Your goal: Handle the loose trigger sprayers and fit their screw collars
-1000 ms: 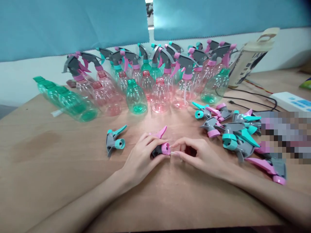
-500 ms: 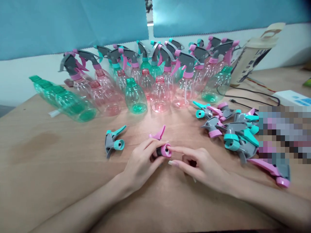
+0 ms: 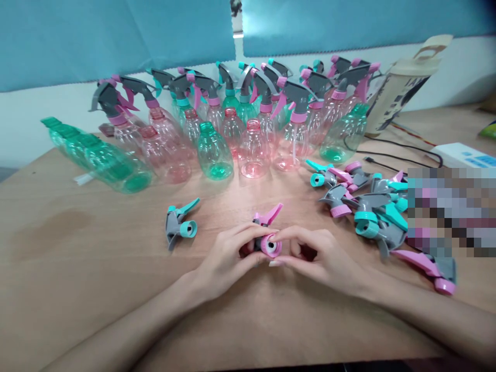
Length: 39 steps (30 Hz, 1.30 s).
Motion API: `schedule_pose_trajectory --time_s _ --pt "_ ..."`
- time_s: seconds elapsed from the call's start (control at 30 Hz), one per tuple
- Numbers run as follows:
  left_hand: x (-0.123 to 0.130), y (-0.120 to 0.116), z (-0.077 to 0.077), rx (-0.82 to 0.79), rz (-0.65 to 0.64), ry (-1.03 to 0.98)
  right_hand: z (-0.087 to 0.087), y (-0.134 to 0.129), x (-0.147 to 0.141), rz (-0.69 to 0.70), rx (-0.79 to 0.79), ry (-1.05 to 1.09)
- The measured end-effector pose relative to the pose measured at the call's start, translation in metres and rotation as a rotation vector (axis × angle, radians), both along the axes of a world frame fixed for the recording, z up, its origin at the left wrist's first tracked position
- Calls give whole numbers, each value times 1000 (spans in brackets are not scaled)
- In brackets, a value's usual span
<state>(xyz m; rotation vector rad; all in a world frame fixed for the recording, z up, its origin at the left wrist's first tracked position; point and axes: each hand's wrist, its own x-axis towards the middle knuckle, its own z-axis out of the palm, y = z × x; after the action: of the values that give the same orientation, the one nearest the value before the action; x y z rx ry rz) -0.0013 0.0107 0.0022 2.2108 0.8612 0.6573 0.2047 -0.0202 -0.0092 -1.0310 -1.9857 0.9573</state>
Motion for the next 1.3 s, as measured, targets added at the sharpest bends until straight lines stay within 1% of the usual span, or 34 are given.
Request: schedule_pose_trajectory --time_s 0.33,0.6,0.77,1.0,1.13,1.23,1.3 --pt "0 0 -1 -12 1 15 1 2 3 20 80 -54" --pt "0 0 -3 -8 -48 12 0 6 6 87 133 -130" --pt "1 1 -4 31 -72 30 0 8 6 99 151 -118" --pt "3 0 -3 16 -82 37 -1 15 10 143 188 -90" --pt "3 0 -3 0 -82 52 -5 16 10 136 169 -70" --pt "2 1 -2 -10 -79 47 -7 13 8 108 138 -58" --pt "2 2 -1 -21 -66 35 -7 11 8 82 145 -50"
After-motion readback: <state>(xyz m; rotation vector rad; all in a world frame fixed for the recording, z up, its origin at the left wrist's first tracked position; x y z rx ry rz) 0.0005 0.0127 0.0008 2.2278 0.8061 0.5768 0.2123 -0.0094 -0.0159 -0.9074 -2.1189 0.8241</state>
